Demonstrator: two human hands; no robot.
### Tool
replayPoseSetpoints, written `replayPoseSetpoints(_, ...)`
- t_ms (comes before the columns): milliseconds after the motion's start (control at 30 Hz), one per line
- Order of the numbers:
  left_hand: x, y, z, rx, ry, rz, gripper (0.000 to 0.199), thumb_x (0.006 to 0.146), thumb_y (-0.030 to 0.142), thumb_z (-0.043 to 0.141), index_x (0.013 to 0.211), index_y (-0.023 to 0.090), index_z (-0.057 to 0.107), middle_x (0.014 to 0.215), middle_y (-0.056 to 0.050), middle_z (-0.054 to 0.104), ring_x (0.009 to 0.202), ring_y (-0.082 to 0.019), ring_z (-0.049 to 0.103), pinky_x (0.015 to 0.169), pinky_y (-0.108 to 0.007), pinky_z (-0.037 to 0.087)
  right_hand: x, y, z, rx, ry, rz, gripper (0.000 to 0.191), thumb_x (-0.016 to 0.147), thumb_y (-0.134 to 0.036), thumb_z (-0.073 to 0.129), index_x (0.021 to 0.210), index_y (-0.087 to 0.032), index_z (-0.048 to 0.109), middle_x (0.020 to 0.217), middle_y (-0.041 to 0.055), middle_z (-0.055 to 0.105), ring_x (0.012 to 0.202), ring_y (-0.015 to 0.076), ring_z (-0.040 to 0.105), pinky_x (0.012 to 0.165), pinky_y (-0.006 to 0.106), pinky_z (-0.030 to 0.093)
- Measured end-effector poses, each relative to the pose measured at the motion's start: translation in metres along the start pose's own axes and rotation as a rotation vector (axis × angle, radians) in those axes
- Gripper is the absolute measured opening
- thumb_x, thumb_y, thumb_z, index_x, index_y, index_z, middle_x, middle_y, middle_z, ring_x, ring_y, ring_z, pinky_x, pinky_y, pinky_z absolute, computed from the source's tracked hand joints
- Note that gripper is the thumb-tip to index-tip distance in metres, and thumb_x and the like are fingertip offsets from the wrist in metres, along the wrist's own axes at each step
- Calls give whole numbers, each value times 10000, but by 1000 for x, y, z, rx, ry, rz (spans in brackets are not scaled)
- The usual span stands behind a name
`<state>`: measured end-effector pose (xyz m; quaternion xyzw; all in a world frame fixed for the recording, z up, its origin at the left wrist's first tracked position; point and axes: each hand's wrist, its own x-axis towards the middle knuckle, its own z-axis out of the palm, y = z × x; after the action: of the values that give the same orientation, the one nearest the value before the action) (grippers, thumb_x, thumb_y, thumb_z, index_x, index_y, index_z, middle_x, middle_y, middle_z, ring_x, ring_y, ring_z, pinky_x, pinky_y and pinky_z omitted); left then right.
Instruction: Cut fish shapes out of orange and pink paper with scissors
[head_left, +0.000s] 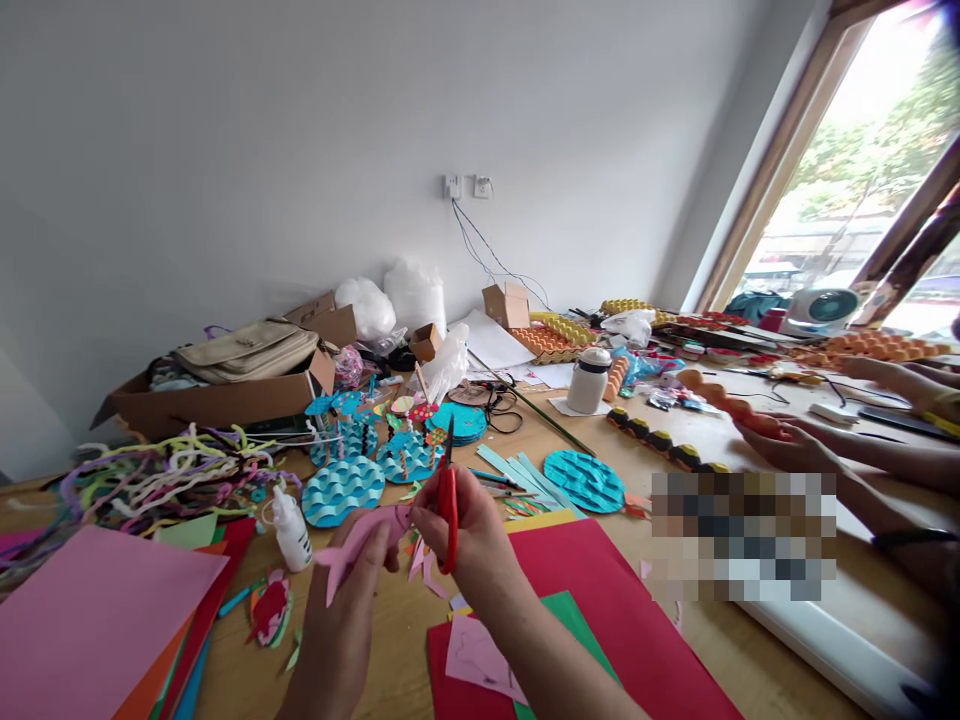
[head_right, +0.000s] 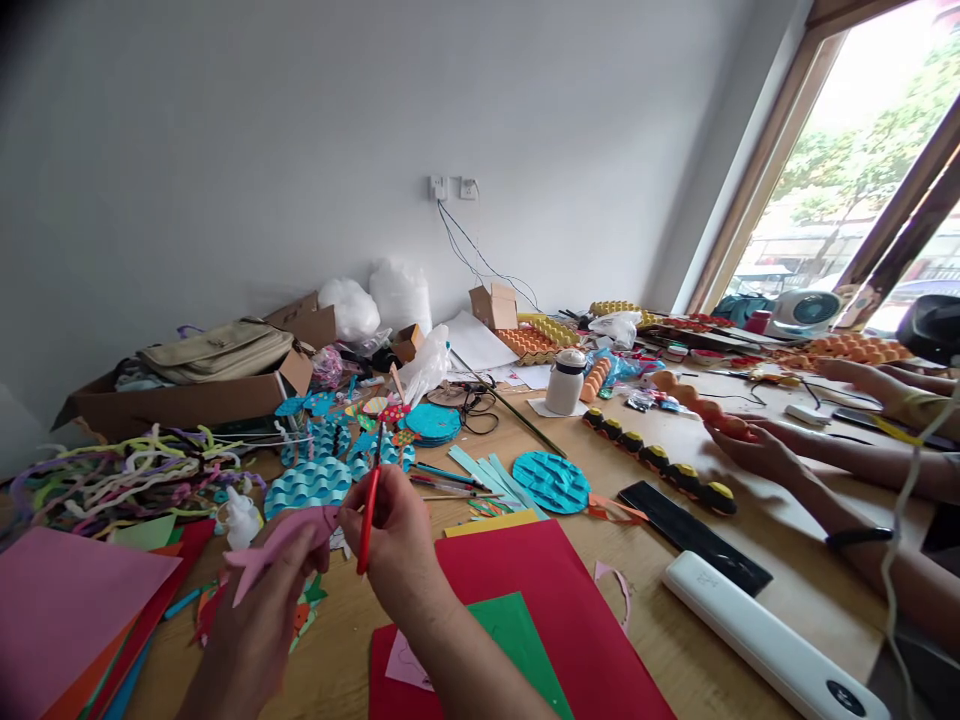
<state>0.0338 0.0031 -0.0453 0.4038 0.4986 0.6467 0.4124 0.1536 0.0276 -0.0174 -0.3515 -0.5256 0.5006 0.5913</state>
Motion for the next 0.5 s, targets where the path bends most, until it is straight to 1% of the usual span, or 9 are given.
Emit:
replayPoseSetpoints(33, 3, 3, -5, -12, -26, -25, 176, 695, 402, 692, 699, 227, 668, 654, 16, 613, 623, -160, 551, 590, -242, 464, 1, -1, -5, -33, -1, -1, 169, 624, -219, 608, 699, -207, 457, 622, -45, 513, 534, 111, 451, 482, 215, 364)
replayPoseSetpoints(67, 7, 8, -11, -26, -10, -20, 169, 695, 402, 694, 711, 236, 667, 664, 23, 611, 618, -146, 534, 567, -218, 448, 2, -3, -10, -74, 0, -4, 152, 631, -204, 596, 700, -205, 462, 619, -46, 508, 536, 110, 443, 485, 216, 358)
replayPoseSetpoints(167, 19, 26, -28, -153, 19, 107, 218, 673, 444, 688, 675, 229, 657, 677, 22, 580, 662, -145, 518, 600, -203, 454, 1, -9, -23, -274, -17, -33, 111, 666, -169, 570, 705, -202, 472, 620, -43, 502, 558, 114, 437, 508, 220, 344)
replayPoseSetpoints(233, 25, 38, -34, -34, -38, 71, 227, 671, 451, 680, 726, 230, 674, 735, 7, 605, 685, -166, 532, 574, -217, 450, -1, -13, -26, -422, -66, -52, 104, 686, -158, 574, 697, -198, 479, 626, -37, 513, 566, 114, 432, 518, 220, 334)
replayPoseSetpoints(267, 26, 42, -34, 78, -78, 53, 222, 649, 435, 700, 741, 234, 687, 742, 0, 620, 694, -179, 546, 571, -222, 449, -2, -14, -26, -485, -100, -64, 103, 690, -151, 577, 693, -195, 484, 628, -36, 517, 566, 113, 427, 516, 218, 325)
replayPoseSetpoints(367, 23, 48, -25, 387, -364, 28, 164, 592, 348, 744, 710, 237, 719, 757, -28, 669, 764, -232, 591, 636, -254, 465, -5, -18, -22, -593, -190, -100, 108, 689, -127, 586, 695, -192, 500, 628, -39, 519, 561, 109, 407, 504, 213, 298)
replayPoseSetpoints(400, 21, 48, -21, 443, -439, 45, 121, 610, 331, 730, 688, 240, 718, 714, -24, 662, 732, -227, 586, 632, -258, 460, -6, -19, -20, -607, -203, -104, 110, 685, -120, 586, 696, -192, 504, 626, -40, 519, 560, 109, 406, 502, 213, 294)
replayPoseSetpoints(433, 19, 47, -17, 465, -482, 74, 87, 622, 321, 715, 636, 236, 707, 656, -18, 646, 679, -214, 571, 617, -256, 449, -6, -19, -18, -610, -206, -103, 109, 682, -115, 584, 695, -192, 507, 624, -41, 518, 559, 108, 406, 502, 213, 293)
replayPoseSetpoints(500, 16, 43, -10, 436, -520, 76, 133, 656, 337, 680, 580, 228, 685, 591, -7, 595, 620, -190, 530, 584, -248, 427, -7, -19, -15, -567, -195, -77, 107, 673, -120, 587, 694, -191, 510, 630, -39, 523, 561, 109, 414, 502, 212, 301)
